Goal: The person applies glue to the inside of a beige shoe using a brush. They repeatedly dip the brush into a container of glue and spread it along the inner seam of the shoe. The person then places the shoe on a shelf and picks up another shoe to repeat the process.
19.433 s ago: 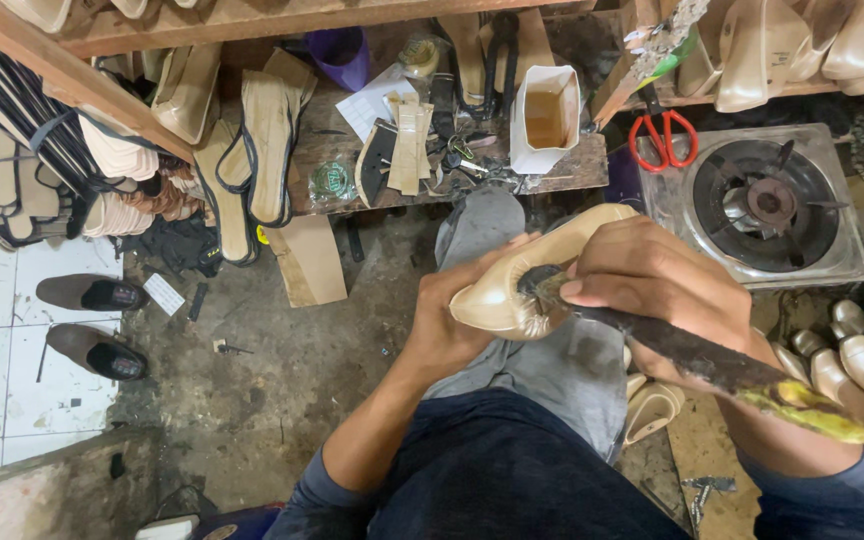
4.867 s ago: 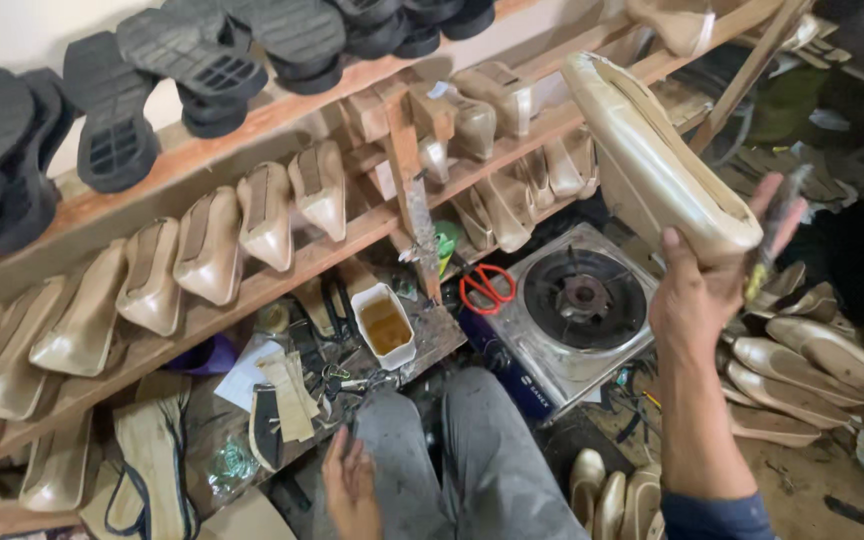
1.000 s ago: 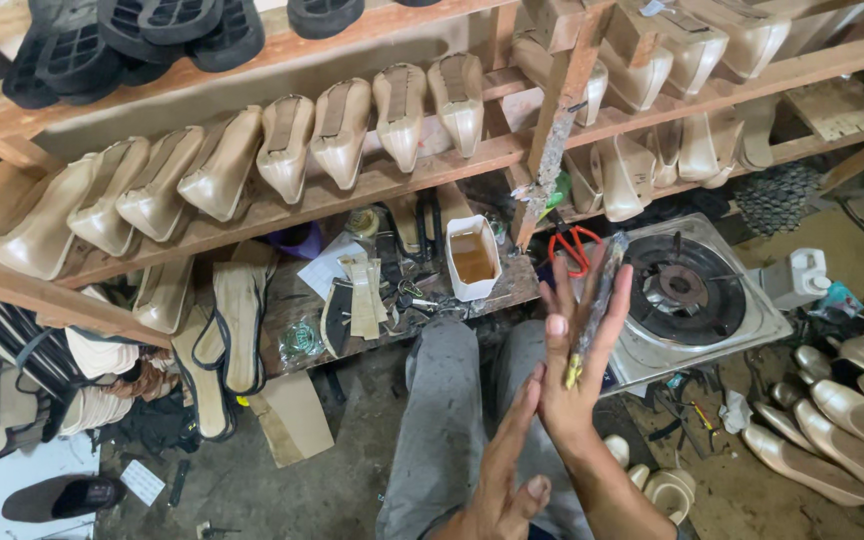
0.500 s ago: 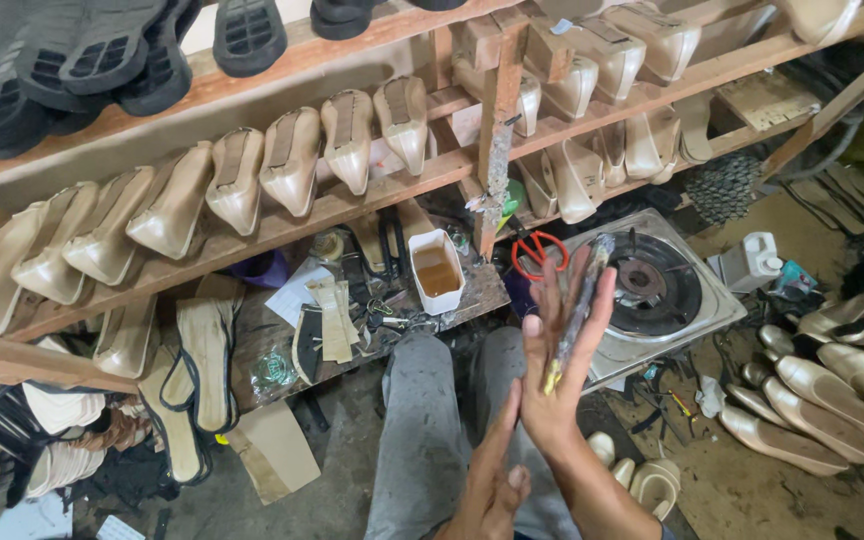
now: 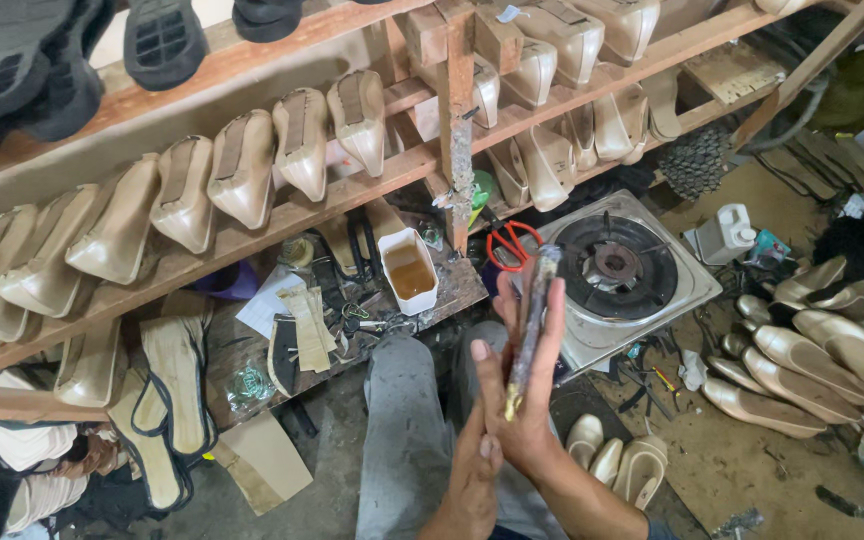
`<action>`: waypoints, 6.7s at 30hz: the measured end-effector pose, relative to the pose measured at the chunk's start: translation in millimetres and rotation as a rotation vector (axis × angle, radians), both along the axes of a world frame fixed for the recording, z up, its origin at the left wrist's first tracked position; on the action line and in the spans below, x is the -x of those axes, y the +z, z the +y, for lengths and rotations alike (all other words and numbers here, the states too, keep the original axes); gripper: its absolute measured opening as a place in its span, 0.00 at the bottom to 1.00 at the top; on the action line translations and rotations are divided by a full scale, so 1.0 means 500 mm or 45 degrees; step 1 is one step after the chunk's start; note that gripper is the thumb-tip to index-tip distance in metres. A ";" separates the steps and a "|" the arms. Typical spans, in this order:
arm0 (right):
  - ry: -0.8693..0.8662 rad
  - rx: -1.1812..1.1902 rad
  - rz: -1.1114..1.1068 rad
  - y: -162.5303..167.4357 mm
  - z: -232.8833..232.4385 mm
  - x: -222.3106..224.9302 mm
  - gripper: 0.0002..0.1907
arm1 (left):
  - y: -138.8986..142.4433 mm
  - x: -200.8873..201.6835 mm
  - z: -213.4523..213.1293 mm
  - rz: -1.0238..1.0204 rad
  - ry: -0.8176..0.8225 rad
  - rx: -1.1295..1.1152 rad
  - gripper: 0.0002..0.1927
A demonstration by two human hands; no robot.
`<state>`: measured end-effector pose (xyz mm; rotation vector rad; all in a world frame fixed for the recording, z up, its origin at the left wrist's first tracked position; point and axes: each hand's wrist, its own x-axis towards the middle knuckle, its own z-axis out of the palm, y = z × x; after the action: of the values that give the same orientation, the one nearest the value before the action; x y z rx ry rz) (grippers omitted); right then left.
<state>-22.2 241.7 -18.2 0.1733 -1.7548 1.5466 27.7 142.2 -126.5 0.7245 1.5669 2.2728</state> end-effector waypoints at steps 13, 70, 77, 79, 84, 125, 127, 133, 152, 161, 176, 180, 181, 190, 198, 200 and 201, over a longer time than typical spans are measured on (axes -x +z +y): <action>0.038 0.118 -0.113 -0.040 0.037 0.049 0.48 | -0.038 0.043 0.032 -0.259 -0.169 -0.299 0.48; -0.274 -0.121 -1.960 -0.424 0.517 -0.453 0.21 | -0.088 0.083 -0.086 0.168 0.298 0.399 0.16; 0.227 -1.578 -1.069 0.028 0.288 -0.166 0.24 | 0.099 0.077 -0.007 1.214 0.081 0.853 0.57; 0.317 -1.776 -1.077 0.115 0.203 -0.097 0.24 | 0.126 0.096 -0.015 1.171 0.147 0.877 0.57; 0.180 -1.262 -0.236 0.211 0.140 0.013 0.23 | 0.155 0.132 -0.103 0.849 0.634 0.783 0.41; 0.210 0.402 -0.387 -0.163 0.122 0.015 0.10 | -0.099 0.363 -0.543 0.321 1.193 1.039 0.21; 0.168 0.365 -0.386 -0.170 0.132 0.004 0.10 | -0.104 0.378 -0.546 0.393 1.204 1.061 0.22; 0.018 0.178 -0.321 -0.168 0.243 -0.079 0.06 | -0.146 0.397 -0.536 0.280 1.223 1.032 0.24; -0.694 -0.573 -2.171 -0.749 0.342 -0.342 0.39 | -0.131 0.147 -0.102 0.568 0.755 0.692 0.19; -0.682 0.120 -2.449 -0.809 0.354 -0.394 0.27 | -0.164 0.153 -0.116 0.505 0.850 0.734 0.16; -0.467 -0.038 -1.845 -0.755 0.404 -0.443 0.14 | -0.151 0.159 -0.119 0.505 0.768 0.729 0.15; -0.558 -0.688 -1.821 -0.705 0.520 -0.519 0.18 | -0.151 0.150 -0.119 0.480 0.735 0.629 0.15; -0.538 -0.653 -1.815 -0.679 0.539 -0.527 0.19 | -0.151 0.145 -0.114 0.467 0.725 0.592 0.14; -0.132 -0.516 -1.678 -0.210 0.442 -0.360 0.28 | -0.099 0.002 0.072 -0.162 -0.058 0.124 0.28; 0.209 -0.276 -0.820 -0.029 0.151 -0.156 0.14 | 0.006 0.144 -0.018 -0.708 0.218 -0.619 0.28; 0.256 -0.443 -0.550 -0.020 0.107 -0.144 0.12 | 0.025 0.169 -0.061 -0.665 0.175 -0.743 0.29; 0.286 -0.403 -0.563 -0.018 0.090 -0.142 0.15 | 0.034 0.180 -0.074 -0.644 0.210 -0.762 0.28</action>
<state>48.9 286.8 -26.9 0.2006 -2.3994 1.5337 -62.2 105.3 -109.2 0.1028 0.7434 2.7826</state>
